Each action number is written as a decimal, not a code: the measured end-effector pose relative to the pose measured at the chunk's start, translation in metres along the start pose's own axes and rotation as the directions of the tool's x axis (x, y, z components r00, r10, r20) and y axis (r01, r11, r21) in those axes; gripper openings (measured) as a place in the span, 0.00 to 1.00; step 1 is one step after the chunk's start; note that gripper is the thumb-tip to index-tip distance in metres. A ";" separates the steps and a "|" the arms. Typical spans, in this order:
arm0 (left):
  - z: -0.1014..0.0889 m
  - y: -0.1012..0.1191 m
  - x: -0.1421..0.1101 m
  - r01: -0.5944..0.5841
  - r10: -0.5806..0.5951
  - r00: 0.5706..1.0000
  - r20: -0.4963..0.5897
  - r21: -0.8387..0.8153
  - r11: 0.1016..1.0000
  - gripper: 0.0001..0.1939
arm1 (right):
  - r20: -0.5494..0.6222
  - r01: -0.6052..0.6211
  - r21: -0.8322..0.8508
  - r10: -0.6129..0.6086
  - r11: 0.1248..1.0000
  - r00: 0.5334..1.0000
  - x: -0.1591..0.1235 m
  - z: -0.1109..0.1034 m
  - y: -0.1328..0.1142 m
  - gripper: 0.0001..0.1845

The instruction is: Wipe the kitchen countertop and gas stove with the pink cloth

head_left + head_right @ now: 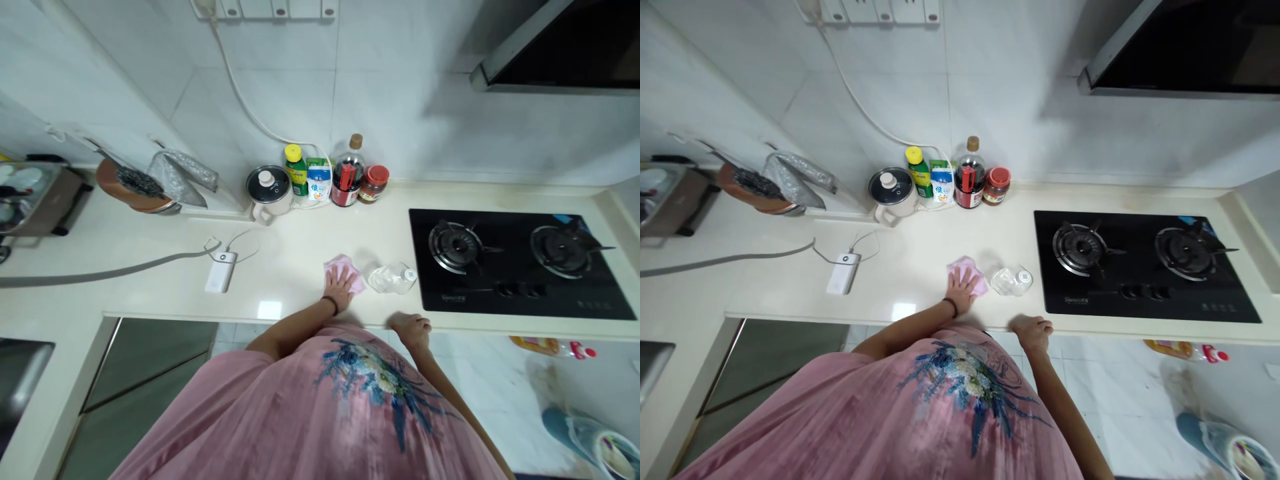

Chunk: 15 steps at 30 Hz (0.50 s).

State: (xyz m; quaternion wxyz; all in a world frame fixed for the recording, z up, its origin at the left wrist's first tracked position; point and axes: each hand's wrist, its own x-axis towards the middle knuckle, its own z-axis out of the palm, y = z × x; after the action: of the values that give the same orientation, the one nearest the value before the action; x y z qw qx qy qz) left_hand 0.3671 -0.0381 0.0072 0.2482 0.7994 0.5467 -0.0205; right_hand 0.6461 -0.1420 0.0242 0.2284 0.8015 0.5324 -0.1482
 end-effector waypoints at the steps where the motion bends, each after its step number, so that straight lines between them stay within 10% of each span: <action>1: 0.006 0.007 -0.006 -0.054 0.054 0.998 0.016 0.018 0.998 0.43 | -0.004 -0.014 0.010 0.014 1.000 1.000 0.000 0.001 0.000 0.51; 5: 0.005 0.000 -0.025 -0.125 0.124 0.992 0.035 0.038 0.991 0.41 | -0.032 -0.035 0.066 0.038 0.997 0.999 -0.001 0.000 0.001 0.56; 9: -0.022 -0.046 -0.038 0.119 -0.119 0.992 -0.037 -0.005 0.993 0.39 | 0.046 -0.115 0.289 0.106 0.951 0.993 0.001 -0.009 0.006 0.56; 15: -0.061 -0.148 -0.082 0.622 -0.630 0.763 -0.146 -0.103 0.777 0.39 | -0.271 0.196 0.652 -0.017 0.732 0.962 0.007 -0.037 -0.009 0.73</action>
State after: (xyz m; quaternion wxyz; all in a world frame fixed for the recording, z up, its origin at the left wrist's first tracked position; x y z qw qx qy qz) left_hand 0.1884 -0.0425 0.0299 0.1980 0.5639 0.8015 -0.0198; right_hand 0.6406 -0.1142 0.0507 -0.1536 0.8095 0.5121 -0.2425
